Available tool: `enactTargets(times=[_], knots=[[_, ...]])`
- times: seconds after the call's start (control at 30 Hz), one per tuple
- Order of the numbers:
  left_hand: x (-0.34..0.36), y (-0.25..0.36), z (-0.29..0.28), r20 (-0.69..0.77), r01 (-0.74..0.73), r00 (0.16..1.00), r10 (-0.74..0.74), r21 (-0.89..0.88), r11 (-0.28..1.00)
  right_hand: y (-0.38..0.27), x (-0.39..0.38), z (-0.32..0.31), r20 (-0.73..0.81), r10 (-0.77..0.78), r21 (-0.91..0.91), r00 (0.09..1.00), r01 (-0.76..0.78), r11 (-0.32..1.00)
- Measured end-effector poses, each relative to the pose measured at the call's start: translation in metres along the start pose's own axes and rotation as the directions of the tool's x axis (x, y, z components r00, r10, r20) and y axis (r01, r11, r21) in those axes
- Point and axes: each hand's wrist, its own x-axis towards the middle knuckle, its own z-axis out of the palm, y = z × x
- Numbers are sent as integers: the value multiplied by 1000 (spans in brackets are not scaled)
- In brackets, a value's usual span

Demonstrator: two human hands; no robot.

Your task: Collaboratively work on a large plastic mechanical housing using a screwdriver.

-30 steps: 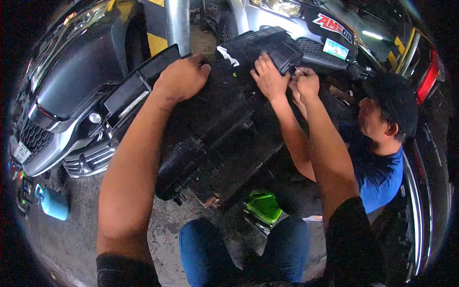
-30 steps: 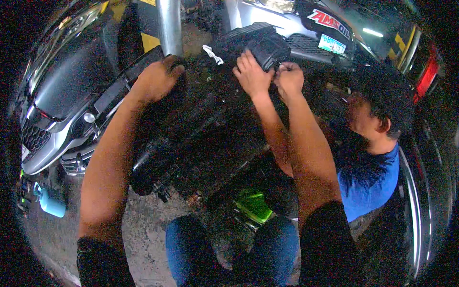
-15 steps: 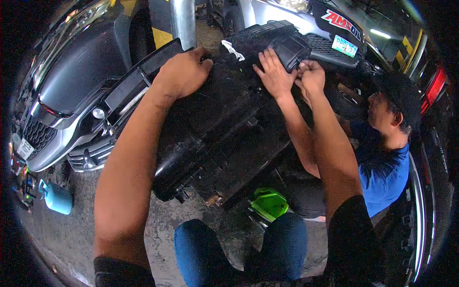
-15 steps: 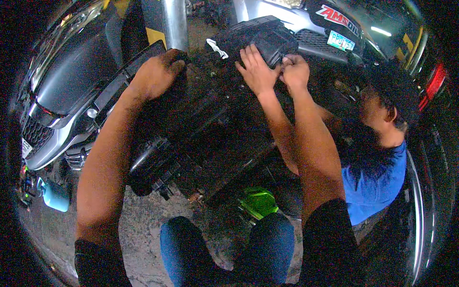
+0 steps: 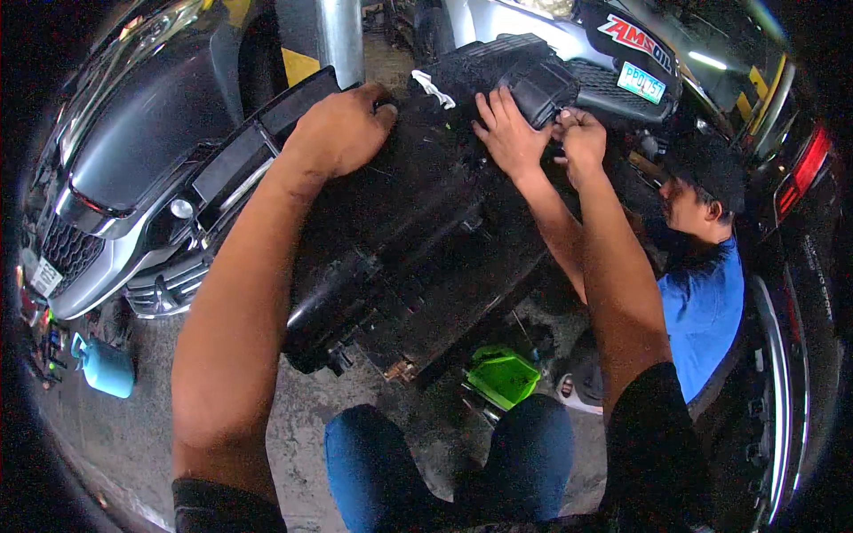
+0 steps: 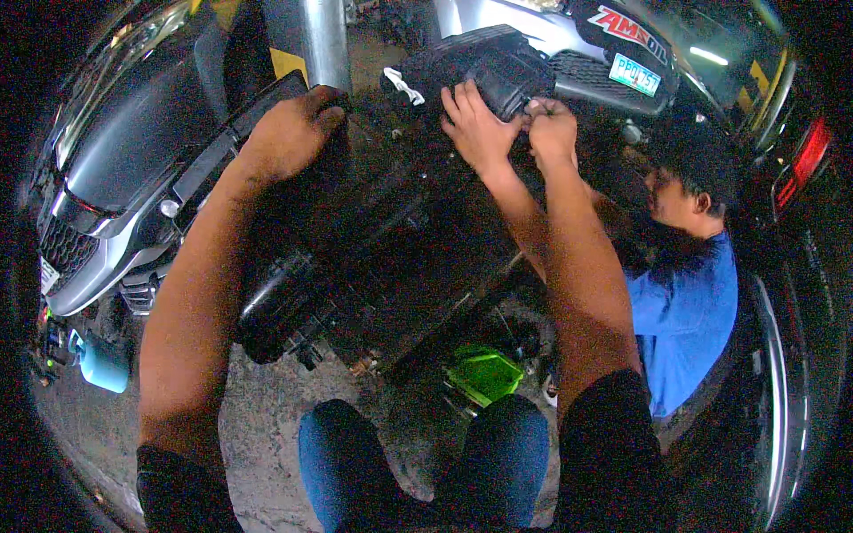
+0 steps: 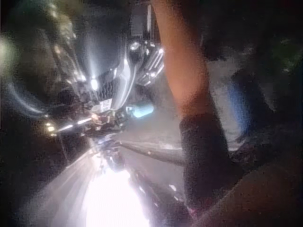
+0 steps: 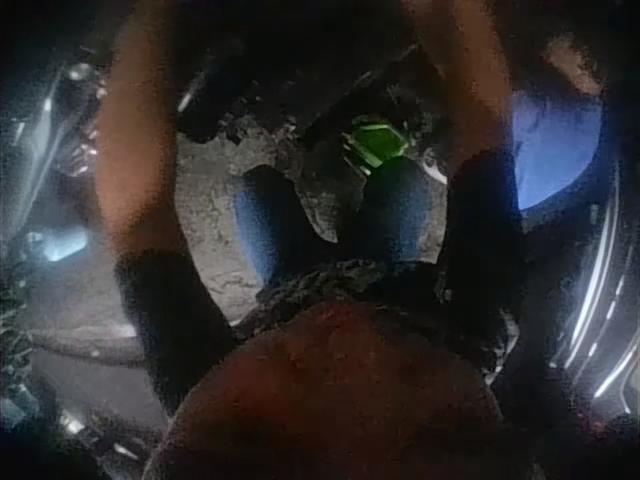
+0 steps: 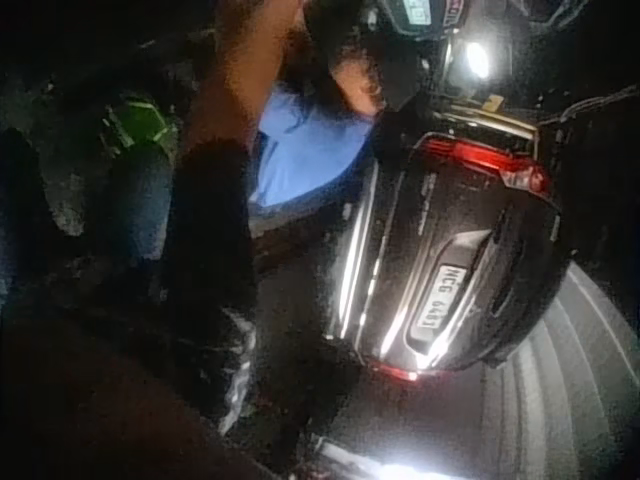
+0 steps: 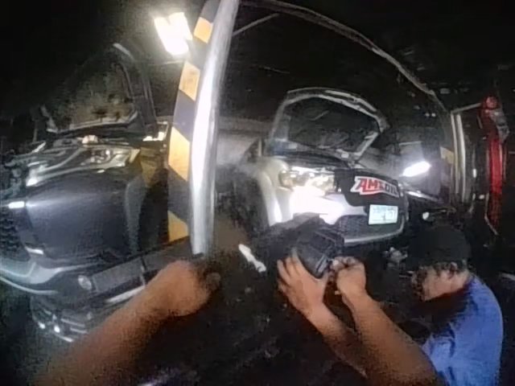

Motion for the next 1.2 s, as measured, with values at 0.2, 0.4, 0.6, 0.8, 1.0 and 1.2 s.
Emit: enactTargets(times=[0.2, 0.4, 0.6, 0.8, 1.0, 1.2], knots=[[2, -5, 3, -22, -78, 997, 78, -12, 997, 7, 14, -2, 57, -148, 42, 987, 146, 988], [2, -5, 4, -34, -27, 999, 27, 9, 1000, 2, 19, -5, 64, -51, 33, 997, 49, 998], [4, -8, 5, -26, -50, 998, 50, 5, 999, 2, 21, -2, 74, -5, 11, 997, 4, 1000], [2, -5, 1, -9, -52, 999, 52, -3, 999, 0, 15, 8, 4, -55, -48, 998, 55, 997], [3, -3, 0, 22, -22, 1000, 22, 26, 999, 5, 20, -1, 71, 22, -101, 997, -15, 995], [4, -7, 4, -6, -85, 996, 85, -21, 996, 19, 22, -9, -30, -257, -108, 966, 253, 961]])
